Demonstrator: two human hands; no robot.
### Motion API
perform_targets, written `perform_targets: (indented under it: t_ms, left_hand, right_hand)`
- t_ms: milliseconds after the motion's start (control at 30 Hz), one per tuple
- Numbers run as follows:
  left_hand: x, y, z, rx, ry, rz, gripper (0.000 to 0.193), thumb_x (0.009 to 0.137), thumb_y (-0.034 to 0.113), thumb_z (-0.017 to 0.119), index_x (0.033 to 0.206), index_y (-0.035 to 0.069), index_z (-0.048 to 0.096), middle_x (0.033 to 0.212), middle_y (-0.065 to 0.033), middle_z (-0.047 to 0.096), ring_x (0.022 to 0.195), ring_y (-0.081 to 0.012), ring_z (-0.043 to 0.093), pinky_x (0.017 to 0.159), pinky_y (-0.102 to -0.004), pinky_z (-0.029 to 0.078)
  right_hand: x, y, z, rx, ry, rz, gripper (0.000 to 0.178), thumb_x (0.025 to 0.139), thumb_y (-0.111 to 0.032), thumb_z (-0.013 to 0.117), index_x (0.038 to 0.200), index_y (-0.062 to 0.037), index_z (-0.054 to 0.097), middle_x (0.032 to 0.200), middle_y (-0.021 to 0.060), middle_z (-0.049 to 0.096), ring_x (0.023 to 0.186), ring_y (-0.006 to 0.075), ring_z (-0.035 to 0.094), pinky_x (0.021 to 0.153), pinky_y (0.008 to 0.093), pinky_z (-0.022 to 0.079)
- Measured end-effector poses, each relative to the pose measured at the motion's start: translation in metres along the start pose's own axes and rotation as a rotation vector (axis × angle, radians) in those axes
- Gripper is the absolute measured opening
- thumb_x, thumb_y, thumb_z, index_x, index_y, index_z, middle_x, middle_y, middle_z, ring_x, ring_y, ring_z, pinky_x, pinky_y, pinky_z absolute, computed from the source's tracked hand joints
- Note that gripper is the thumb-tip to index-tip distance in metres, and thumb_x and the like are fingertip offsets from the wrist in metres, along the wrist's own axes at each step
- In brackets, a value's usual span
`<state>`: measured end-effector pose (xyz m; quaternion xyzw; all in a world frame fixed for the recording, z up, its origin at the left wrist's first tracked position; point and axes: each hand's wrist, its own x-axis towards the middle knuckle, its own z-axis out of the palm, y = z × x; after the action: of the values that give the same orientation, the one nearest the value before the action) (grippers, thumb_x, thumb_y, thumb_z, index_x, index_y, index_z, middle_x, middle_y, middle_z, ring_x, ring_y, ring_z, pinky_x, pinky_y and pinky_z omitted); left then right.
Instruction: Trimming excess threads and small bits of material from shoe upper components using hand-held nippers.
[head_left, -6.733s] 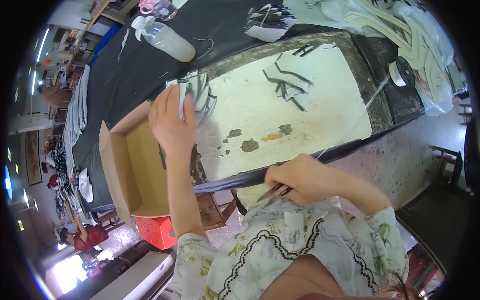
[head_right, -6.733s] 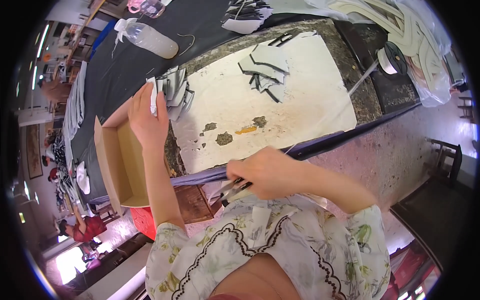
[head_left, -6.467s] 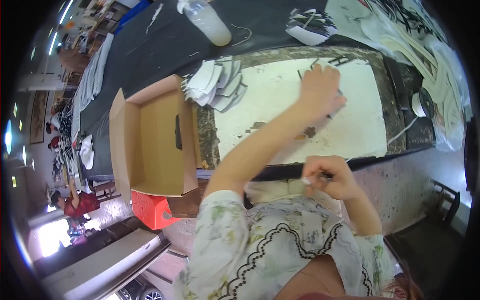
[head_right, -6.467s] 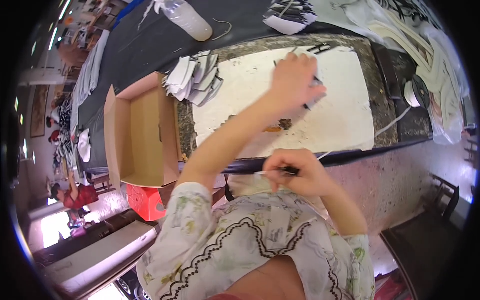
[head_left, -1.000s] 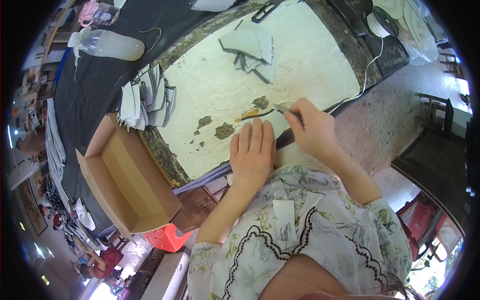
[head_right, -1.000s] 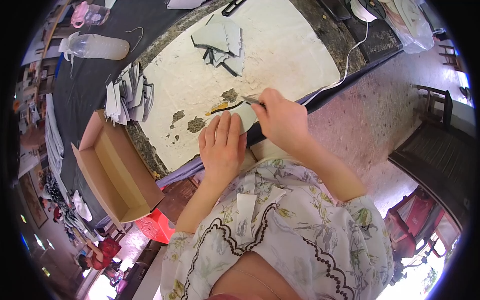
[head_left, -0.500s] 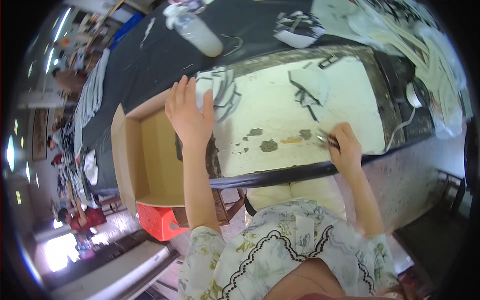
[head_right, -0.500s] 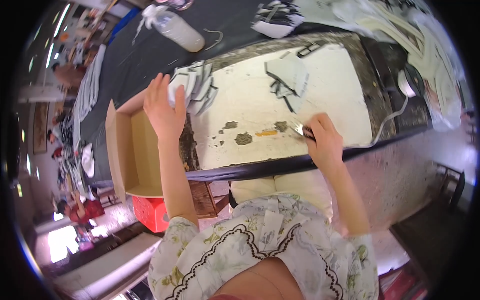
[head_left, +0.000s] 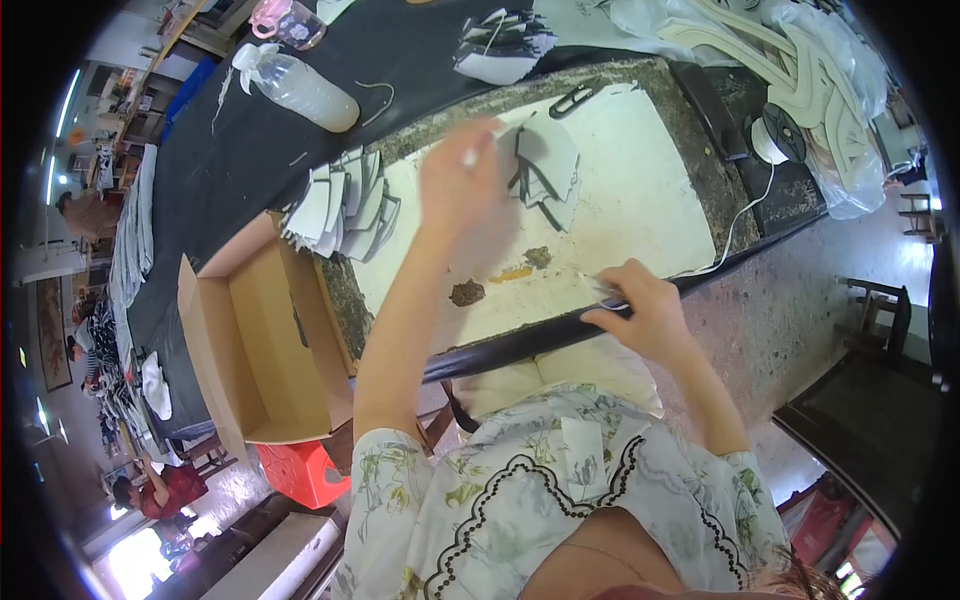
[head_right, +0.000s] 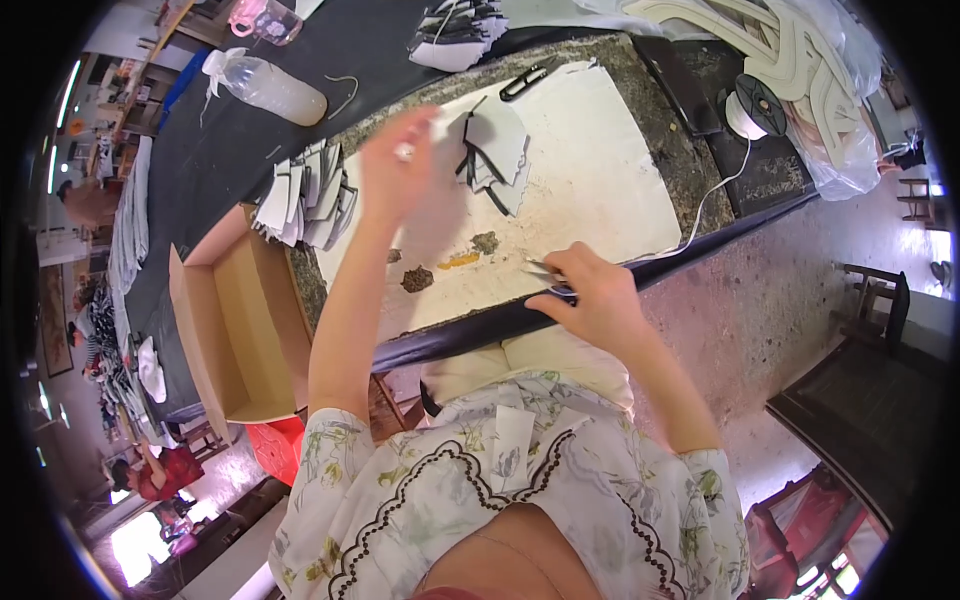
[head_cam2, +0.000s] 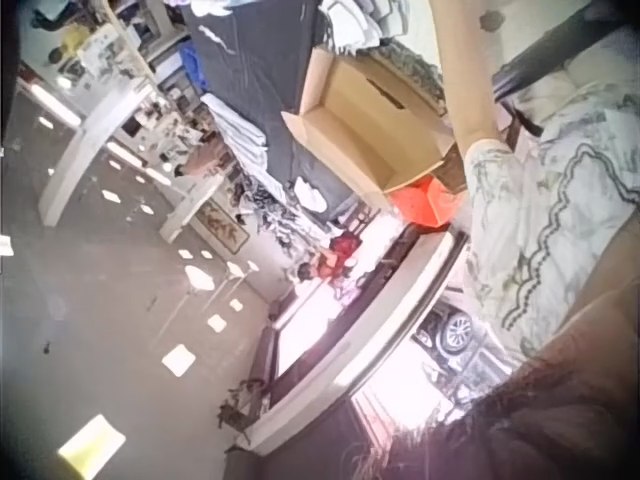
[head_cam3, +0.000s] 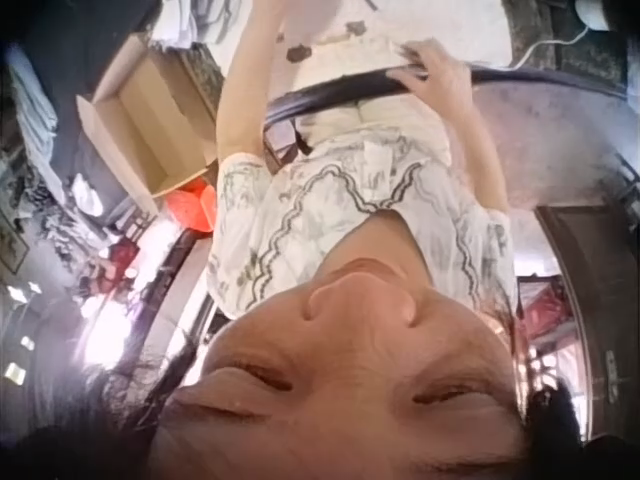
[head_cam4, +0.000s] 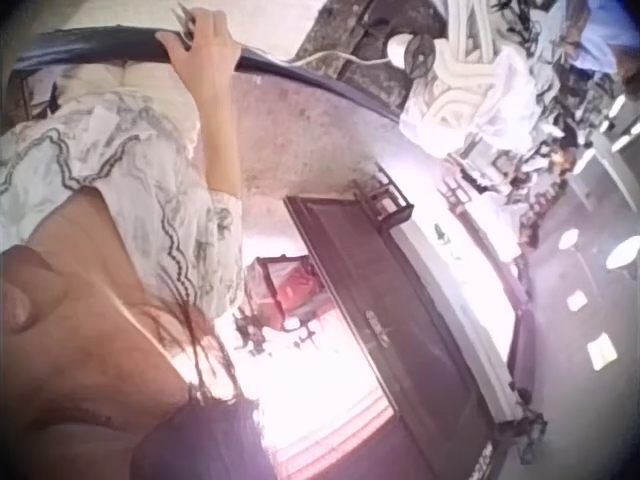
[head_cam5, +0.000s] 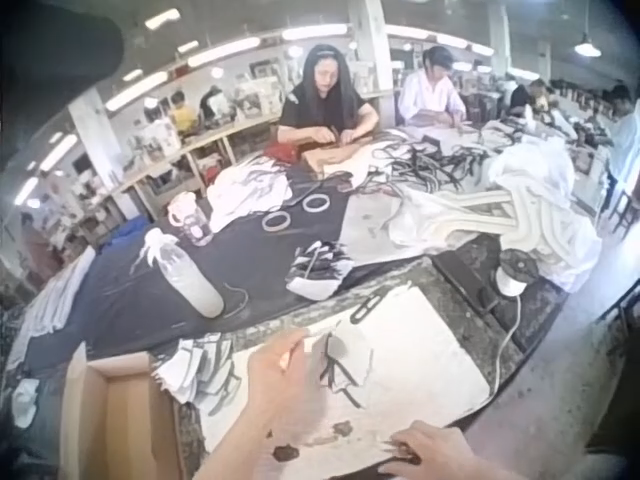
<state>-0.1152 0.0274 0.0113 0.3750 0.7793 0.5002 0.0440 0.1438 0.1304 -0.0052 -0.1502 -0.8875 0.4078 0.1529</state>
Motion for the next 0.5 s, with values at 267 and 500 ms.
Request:
perform_targets:
  t_ms: [267, 500]
  left_hand:
    - [-0.11, -0.025, -0.061, 0.39, -0.187, 0.34, 0.045, 0.065, -0.014, 0.054, 0.104, 0.005, 0.068, 0.121, -0.0143, 0.063, 0.118, -0.0348, 0.057, 0.09, -0.0405, 0.053]
    - [-0.161, 0.012, -0.022, 0.421, -0.294, 0.366, 0.045, 0.076, -0.002, 0.062, 0.12, 0.005, 0.062, 0.128, -0.0137, 0.058, 0.115, -0.0355, 0.057, 0.097, -0.0435, 0.05]
  right_hand:
    - [-0.001, 0.018, 0.008, 0.111, -0.001, -0.143, 0.015, 0.081, -0.005, 0.072, 0.086, -0.0042, 0.058, 0.079, 0.0056, 0.058, 0.064, 0.02, 0.059, 0.06, 0.0289, 0.048]
    - [0.04, -0.036, -0.009, 0.696, -0.235, 0.398, 0.009, 0.094, -0.009, 0.062, 0.093, -0.0003, 0.061, 0.068, 0.0009, 0.06, 0.06, 0.0049, 0.056, 0.052, 0.0198, 0.042]
